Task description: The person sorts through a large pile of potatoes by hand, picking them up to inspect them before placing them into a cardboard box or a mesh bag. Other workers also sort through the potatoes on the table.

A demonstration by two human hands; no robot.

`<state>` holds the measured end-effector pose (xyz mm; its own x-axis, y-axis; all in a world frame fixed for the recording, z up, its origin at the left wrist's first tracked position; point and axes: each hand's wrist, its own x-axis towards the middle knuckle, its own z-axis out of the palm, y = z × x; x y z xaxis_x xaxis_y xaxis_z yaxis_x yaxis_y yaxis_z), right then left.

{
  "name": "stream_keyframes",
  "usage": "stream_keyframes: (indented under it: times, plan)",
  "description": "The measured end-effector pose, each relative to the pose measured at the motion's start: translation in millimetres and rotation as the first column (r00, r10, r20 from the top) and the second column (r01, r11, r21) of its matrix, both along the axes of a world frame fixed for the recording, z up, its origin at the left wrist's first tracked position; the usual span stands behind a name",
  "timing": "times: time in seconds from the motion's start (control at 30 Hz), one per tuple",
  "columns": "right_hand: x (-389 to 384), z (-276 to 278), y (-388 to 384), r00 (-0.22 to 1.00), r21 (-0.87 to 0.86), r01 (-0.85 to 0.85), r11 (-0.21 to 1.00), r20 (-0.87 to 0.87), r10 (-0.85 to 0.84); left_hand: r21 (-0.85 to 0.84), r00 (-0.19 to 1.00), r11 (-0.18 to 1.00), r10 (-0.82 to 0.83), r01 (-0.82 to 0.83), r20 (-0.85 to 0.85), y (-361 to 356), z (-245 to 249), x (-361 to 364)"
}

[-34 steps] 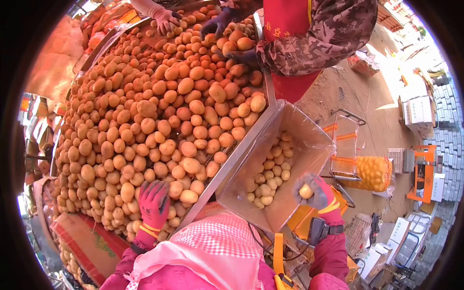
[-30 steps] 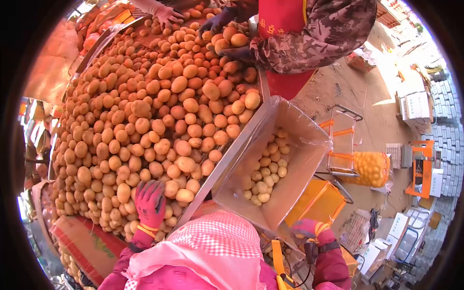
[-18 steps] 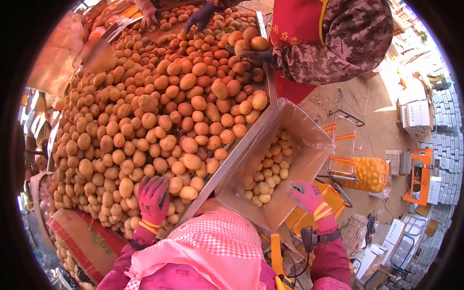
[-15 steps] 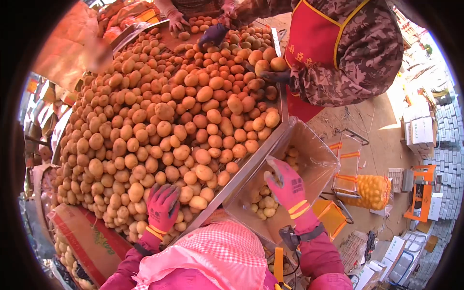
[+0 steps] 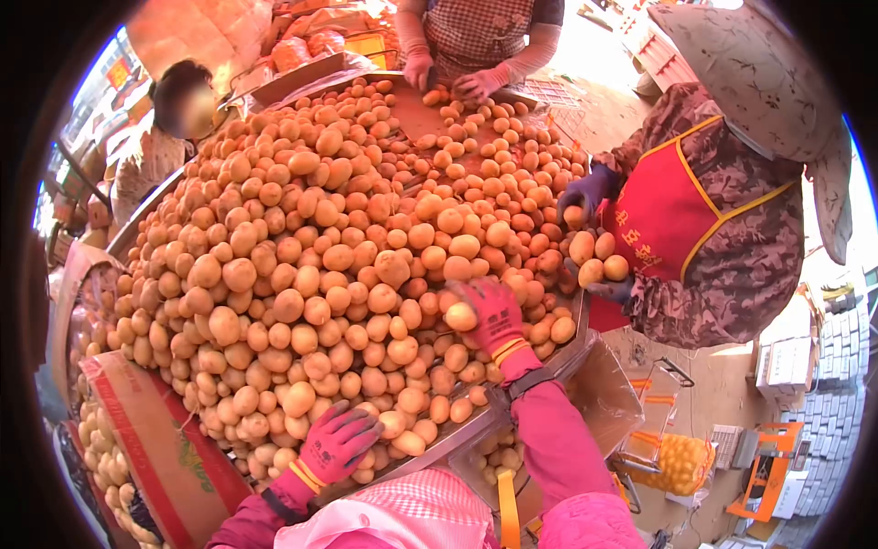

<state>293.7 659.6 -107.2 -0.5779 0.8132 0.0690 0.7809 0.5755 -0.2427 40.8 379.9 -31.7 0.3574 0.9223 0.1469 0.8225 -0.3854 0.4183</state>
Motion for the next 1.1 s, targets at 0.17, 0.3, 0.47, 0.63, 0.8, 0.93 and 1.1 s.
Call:
stream_keyframes:
  times: [0.17, 0.3, 0.47, 0.63, 0.8, 0.93, 1.1]
  plan:
    - [-13.6, 20.7, 65.6, 0.966, -0.113, 0.159, 0.981, 0.224, -0.131, 0.003, 0.999, 1.0, -0.027, 0.026, 0.028, -1.3, -9.2, -3.4]
    - [-72.0, 29.5, 25.0, 0.981, 0.329, -0.061, 0.942, -0.155, 0.118, -0.016, 0.995, 0.999, -0.033, 0.035, 0.097, 1.6, -2.2, -6.1]
    - [-102.5, -11.2, 84.1, 0.985, 0.144, -0.131, 0.981, -0.091, 0.145, 0.059, 0.991, 0.997, -0.05, 0.043, 0.122, 0.4, -14.3, -8.2]
    - [-93.2, -22.3, 172.1, 0.948, 0.016, 0.302, 0.953, -0.107, -0.298, 0.011, 0.993, 0.999, -0.032, 0.031, 0.116, 9.4, 9.6, -7.5]
    - [-120.8, 15.3, 34.5, 0.845, -0.55, -0.192, 0.813, -0.513, -0.148, -0.02, 0.995, 0.999, -0.03, 0.032, 0.1, 3.4, 4.7, -6.5]
    - [-94.1, 21.6, -27.7, 0.673, -0.635, -0.261, 0.727, -0.659, -0.335, -0.064, 0.993, 0.996, -0.05, 0.057, 0.103, -5.1, -6.8, -3.5]
    - [-5.1, 22.6, -25.8, 0.16, -0.773, -0.574, 0.271, -0.43, -0.889, 0.106, 0.996, 0.99, 0.088, -0.091, 0.034, -1.9, -2.8, 9.8]
